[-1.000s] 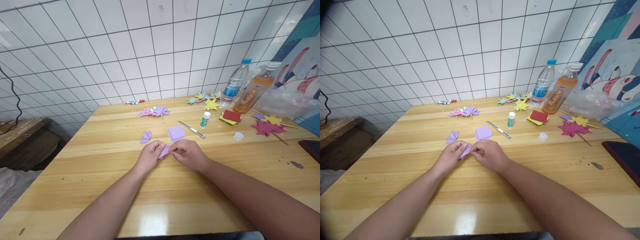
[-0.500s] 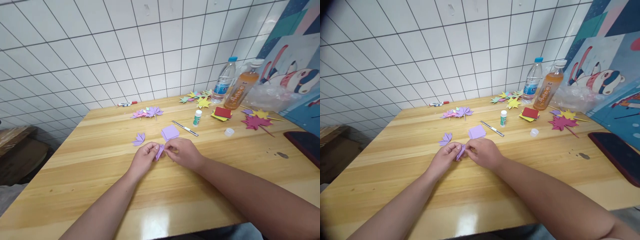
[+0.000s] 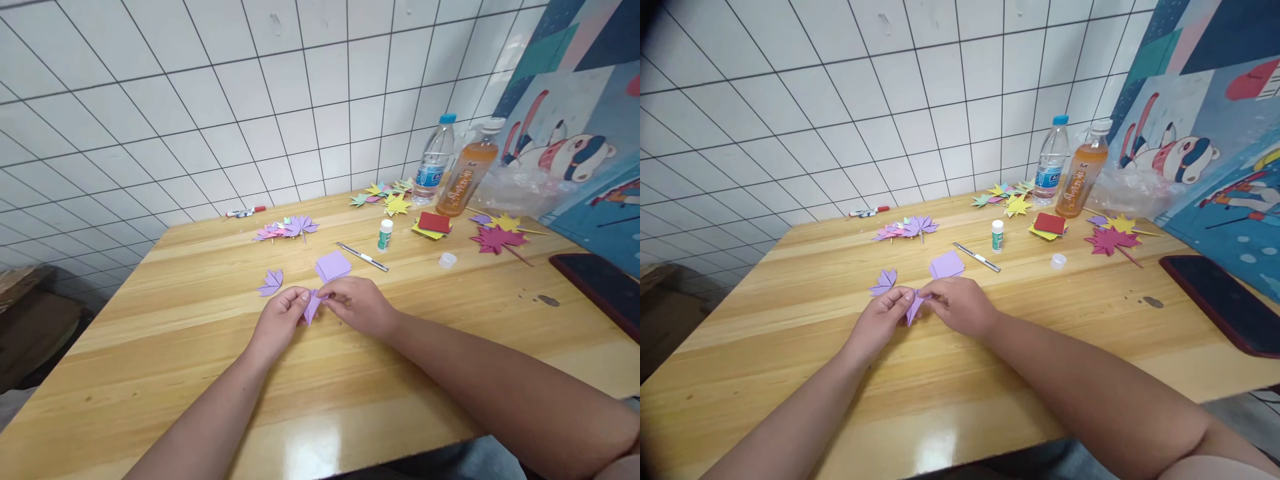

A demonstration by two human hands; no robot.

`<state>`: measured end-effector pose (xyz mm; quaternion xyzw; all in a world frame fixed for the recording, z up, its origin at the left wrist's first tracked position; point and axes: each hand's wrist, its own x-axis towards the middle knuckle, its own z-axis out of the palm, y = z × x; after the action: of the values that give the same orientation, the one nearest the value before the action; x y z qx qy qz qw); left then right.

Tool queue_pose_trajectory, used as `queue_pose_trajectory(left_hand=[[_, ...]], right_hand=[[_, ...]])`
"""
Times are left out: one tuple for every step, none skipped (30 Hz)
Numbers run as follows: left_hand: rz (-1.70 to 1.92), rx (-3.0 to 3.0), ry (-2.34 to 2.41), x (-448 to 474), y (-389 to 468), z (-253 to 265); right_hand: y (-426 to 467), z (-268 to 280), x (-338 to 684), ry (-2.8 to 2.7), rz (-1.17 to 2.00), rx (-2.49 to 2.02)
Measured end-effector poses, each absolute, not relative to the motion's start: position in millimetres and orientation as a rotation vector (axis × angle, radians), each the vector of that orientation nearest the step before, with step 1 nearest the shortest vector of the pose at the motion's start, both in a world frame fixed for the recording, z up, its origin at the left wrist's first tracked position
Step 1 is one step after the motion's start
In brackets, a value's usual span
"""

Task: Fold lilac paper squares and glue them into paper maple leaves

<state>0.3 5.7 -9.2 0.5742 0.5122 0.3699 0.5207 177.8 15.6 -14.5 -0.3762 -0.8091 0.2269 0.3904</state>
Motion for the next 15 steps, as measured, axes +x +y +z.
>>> queue_pose_trajectory(left_hand=[[0.885,1.365,1.225,0.2,5.6,-9.5],[0.881,1.354,1.224,0.0,5.6,-10.0],[0.877,1.345,1.224,-0.3,5.7,-10.7],[0.874,1.339,1.225,-0.6,5.7,-11.5],[0.872,1.336,1.224,-0.8,5.9,-12.3],[0.871,1.335,1.223,-0.9,6.0,-13.0],[0.87,1.337,1.22,-1.0,6.2,-13.7],[0.87,1.341,1.216,-0.9,6.3,-14.2],[0.87,1.347,1.209,-0.7,6.4,-14.5],[0.869,1.354,1.203,-0.4,6.5,-14.6],[0.867,1.359,1.201,-0.2,6.5,-14.5],[0.865,1.363,1.202,0.0,6.5,-14.3],[0.863,1.363,1.205,0.1,6.4,-13.9],[0.863,1.362,1.208,0.1,6.3,-13.5],[0.866,1.363,1.209,0.0,6.1,-13.0]], right_hand=[[15.0,-14.3,177.3,-2.021,0.625,-0.969],[14.6,-14.4,177.0,-1.994,0.666,-0.979],[14.3,-14.6,176.7,-1.979,0.692,-0.985],[14.2,-15.0,176.5,-1.974,0.704,-0.986],[14.2,-15.5,176.4,-1.975,0.706,-0.987],[14.4,-16.1,176.4,-1.973,0.707,-0.993],[14.7,-16.8,176.3,-1.963,0.713,-1.005],[15.2,-17.6,176.3,-1.945,0.729,-1.02],[15.7,-18.5,176.2,-1.925,0.752,-1.036],[16.3,-19.3,176.0,-1.905,0.782,-1.048],[16.9,-20.0,175.9,-1.889,0.815,-1.057],[17.5,-20.5,175.7,-1.873,0.851,-1.063],[18.1,-20.9,175.6,-1.855,0.885,-1.069],[18.5,-21.0,175.5,-1.833,0.919,-1.076],[18.8,-21.0,175.3,-1.808,0.955,-1.083]])
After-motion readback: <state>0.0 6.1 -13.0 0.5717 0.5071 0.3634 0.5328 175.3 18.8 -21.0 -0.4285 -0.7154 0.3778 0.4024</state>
